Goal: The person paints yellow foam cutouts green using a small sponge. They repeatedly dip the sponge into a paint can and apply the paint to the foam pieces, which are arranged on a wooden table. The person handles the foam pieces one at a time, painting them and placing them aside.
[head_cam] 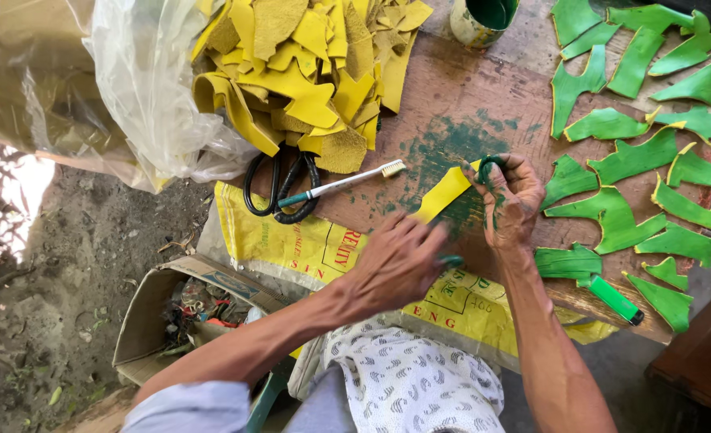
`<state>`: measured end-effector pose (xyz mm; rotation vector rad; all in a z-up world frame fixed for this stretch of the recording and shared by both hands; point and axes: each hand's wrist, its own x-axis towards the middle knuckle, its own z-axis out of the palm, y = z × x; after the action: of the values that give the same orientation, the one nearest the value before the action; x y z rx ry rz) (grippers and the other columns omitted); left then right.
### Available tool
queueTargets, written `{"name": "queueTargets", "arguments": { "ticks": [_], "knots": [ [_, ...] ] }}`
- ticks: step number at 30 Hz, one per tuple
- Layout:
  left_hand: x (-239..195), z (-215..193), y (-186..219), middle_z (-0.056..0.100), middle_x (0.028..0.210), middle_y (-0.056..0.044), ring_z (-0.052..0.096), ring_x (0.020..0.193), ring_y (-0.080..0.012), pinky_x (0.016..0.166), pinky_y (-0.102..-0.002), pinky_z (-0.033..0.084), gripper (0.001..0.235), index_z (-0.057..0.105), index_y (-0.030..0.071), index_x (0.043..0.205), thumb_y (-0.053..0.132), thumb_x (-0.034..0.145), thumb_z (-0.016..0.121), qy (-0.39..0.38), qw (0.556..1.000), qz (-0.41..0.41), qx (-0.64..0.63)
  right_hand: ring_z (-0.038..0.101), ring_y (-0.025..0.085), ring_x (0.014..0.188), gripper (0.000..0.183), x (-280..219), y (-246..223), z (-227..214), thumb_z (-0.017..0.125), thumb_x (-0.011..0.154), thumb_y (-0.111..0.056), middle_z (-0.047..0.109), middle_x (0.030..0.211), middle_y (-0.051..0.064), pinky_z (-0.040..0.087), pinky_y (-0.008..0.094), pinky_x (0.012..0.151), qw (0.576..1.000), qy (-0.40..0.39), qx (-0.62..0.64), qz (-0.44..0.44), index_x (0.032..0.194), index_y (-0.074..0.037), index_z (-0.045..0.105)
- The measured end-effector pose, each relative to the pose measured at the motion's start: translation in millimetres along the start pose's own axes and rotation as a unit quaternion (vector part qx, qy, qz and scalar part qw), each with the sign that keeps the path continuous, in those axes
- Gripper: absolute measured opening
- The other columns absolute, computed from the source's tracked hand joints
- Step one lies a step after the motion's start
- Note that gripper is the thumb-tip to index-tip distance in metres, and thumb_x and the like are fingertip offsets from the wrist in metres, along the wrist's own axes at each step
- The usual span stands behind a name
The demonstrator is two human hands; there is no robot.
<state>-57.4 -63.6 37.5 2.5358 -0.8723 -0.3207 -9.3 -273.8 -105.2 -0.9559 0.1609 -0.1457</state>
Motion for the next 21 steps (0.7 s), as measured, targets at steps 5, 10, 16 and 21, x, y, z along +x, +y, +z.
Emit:
{"name": "queueTargets", "arguments": {
  "ticks": [5,10,16,21],
  "knots": [
    [-20,6,11,0.071,0.105,-0.025,0.068,0.103,-0.0343,0.096,-0.045,0.049,0.075,0.061,-0.008,0.102,0.06,0.071,0.057,0.224,0.945,0.094,0.22,0.068,0.017,0.088,0.013,3,-2,0,0.068,0.1,0.0,0.067,0.101,0.01,0.057,0.049,0.101,1.0,-0.002,-0.008,0.002,0.111,0.003,0.061],
    [-40,6,-29,0.069,0.108,-0.013,0.064,0.096,-0.0255,0.085,-0.039,0.051,0.02,0.066,0.002,0.112,0.01,0.095,0.058,0.019,0.994,-0.074,-0.076,0.068,0.018,0.088,0.013,-1,1,-5,0.069,0.101,-0.001,0.067,0.1,0.01,0.058,0.05,0.102,1.0,-0.003,-0.004,0.008,0.11,0.003,0.061],
    [-19,51,-65,0.067,0.095,-0.01,0.06,0.09,-0.0265,0.08,-0.04,0.045,0.024,0.067,0.003,0.103,-0.003,0.081,0.072,0.261,0.958,-0.013,-0.117,0.069,0.018,0.088,0.014,16,0,-2,0.07,0.099,-0.002,0.067,0.101,0.01,0.062,0.048,0.1,0.999,-0.015,-0.018,0.025,0.11,0.001,0.061],
    [-15,59,-60,0.068,0.09,-0.006,0.057,0.084,-0.0243,0.077,-0.04,0.038,0.026,0.067,0.007,0.103,0.0,0.08,0.074,0.287,0.948,-0.008,-0.134,0.067,0.016,0.088,0.012,12,-21,23,0.07,0.101,-0.004,0.067,0.101,0.008,0.063,0.045,0.091,0.993,-0.001,-0.107,-0.053,0.111,0.0,0.063]
  ]
}}
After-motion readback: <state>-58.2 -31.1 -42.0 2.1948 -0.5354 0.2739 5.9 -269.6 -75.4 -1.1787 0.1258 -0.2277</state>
